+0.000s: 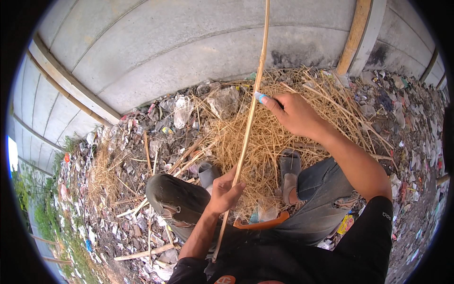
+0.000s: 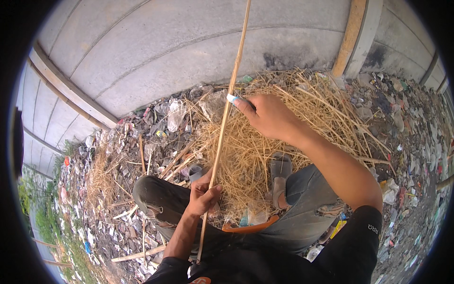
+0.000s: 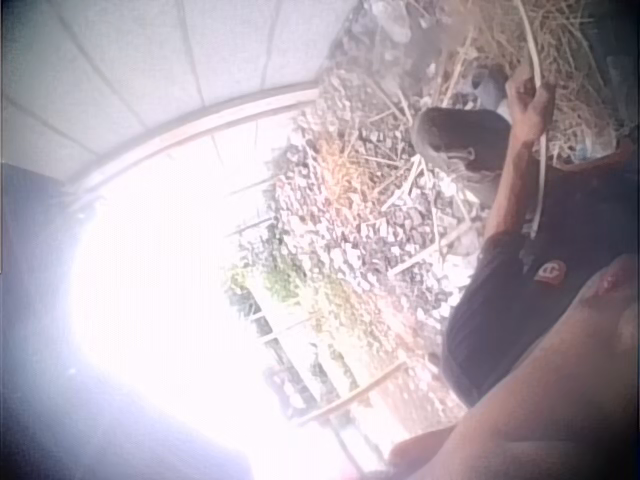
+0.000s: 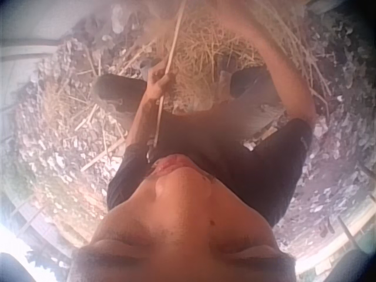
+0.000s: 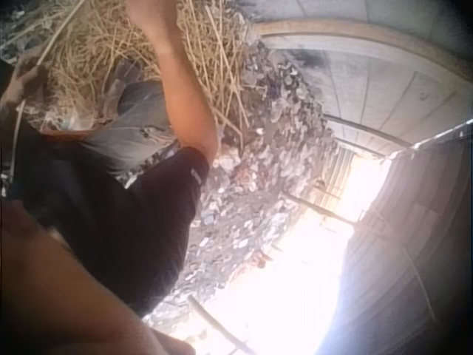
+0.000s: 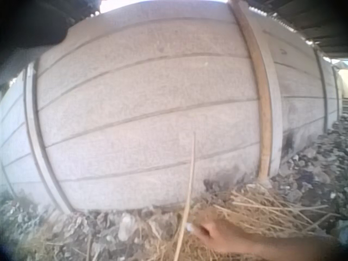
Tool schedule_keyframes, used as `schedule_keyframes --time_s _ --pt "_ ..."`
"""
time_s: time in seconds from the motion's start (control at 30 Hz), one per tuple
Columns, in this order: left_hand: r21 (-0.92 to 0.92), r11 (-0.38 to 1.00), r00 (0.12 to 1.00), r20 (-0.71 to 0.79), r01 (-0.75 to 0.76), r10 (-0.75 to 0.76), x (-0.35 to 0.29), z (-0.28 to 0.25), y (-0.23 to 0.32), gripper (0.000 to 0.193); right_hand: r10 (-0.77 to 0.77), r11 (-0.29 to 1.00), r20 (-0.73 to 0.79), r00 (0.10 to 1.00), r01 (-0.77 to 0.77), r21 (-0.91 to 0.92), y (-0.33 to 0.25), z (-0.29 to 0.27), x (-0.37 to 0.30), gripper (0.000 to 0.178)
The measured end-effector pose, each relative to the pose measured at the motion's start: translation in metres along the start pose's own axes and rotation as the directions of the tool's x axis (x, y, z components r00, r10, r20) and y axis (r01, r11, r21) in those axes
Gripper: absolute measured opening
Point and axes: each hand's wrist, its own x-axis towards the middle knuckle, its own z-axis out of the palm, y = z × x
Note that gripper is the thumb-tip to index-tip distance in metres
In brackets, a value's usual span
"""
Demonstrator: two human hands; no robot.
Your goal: The person sits on the ground and uses a knife to split a long bamboo stick into thin strips. They hold the stick with one hand and use the knife to shave and split the material, creating a pile of bamboo strips.
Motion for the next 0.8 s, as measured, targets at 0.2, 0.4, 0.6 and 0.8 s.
schedule_keyframes --time_s 0.2,0.4,0.6,0.8 --pt "0.036 0.999 1.000 -0.023 0.006 -0.005 0.000 -0.006 -0.006 0.054 -0.017 0.993 -0.082 0.997 0.007 -0.122 0.007 -0.001 0.007 0.065" --pt "0.064 0.998 0.999 -0.034 -0.004 0.006 -0.002 -0.014 -0.008 0.053 -0.050 0.994 0.005 0.999 0.050 -0.092 0.009 0.014 0.002 0.067" --pt "-0.006 1.000 0.999 -0.031 -0.011 0.011 -0.002 -0.016 -0.004 0.053 -0.077 0.995 -0.011 0.997 0.078 0.062 -0.002 0.020 -0.004 0.068" --pt "0.031 0.999 0.999 -0.032 0.033 -0.033 0.001 -0.014 0.005 0.055 0.002 0.997 0.038 0.999 -0.004 0.072 0.009 0.018 0.005 0.071"
